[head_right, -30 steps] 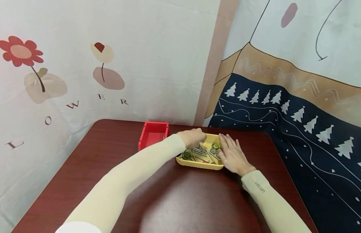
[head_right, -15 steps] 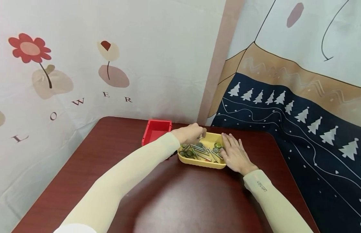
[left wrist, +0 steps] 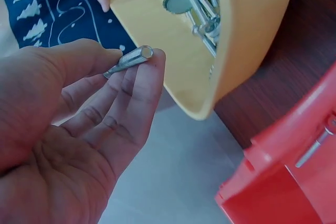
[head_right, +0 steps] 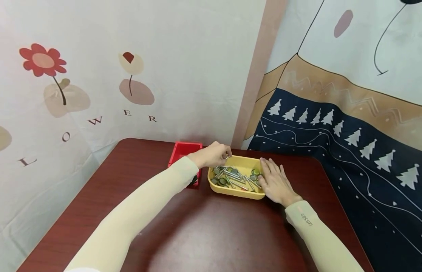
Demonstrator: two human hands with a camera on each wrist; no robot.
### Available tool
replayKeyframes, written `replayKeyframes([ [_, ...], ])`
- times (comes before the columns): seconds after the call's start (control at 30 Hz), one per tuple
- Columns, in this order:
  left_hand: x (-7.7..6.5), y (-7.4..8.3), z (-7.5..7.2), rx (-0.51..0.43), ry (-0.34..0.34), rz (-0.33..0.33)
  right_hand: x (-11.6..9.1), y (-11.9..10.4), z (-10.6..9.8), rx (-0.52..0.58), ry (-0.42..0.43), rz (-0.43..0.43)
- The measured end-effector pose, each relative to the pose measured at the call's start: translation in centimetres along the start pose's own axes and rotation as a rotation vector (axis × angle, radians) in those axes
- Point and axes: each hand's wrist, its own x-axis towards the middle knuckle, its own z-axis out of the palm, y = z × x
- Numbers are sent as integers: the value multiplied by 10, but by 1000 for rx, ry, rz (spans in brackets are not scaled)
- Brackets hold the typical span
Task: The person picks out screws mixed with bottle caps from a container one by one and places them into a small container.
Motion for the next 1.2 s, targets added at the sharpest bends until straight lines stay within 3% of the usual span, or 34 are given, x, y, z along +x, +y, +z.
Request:
replayKeyframes([
  [0.3,-16,-21,-7,-88,64,-54,-2,-1,1,-1,7,3],
  [0.47,-28,-32,-10,-220,89,-95,-3,-4,0,7,1,15],
  [0.63,-38,-43,-14,-294,132,-126,-2,-3,0,7,-5,16],
  [1.0,-58,-72,-23,-241,259,-238,-1,-3,-1,1,8,4],
  [1.2,-68,-86,-21,-298,250,-344,-1,-3,0,-13,3,3],
])
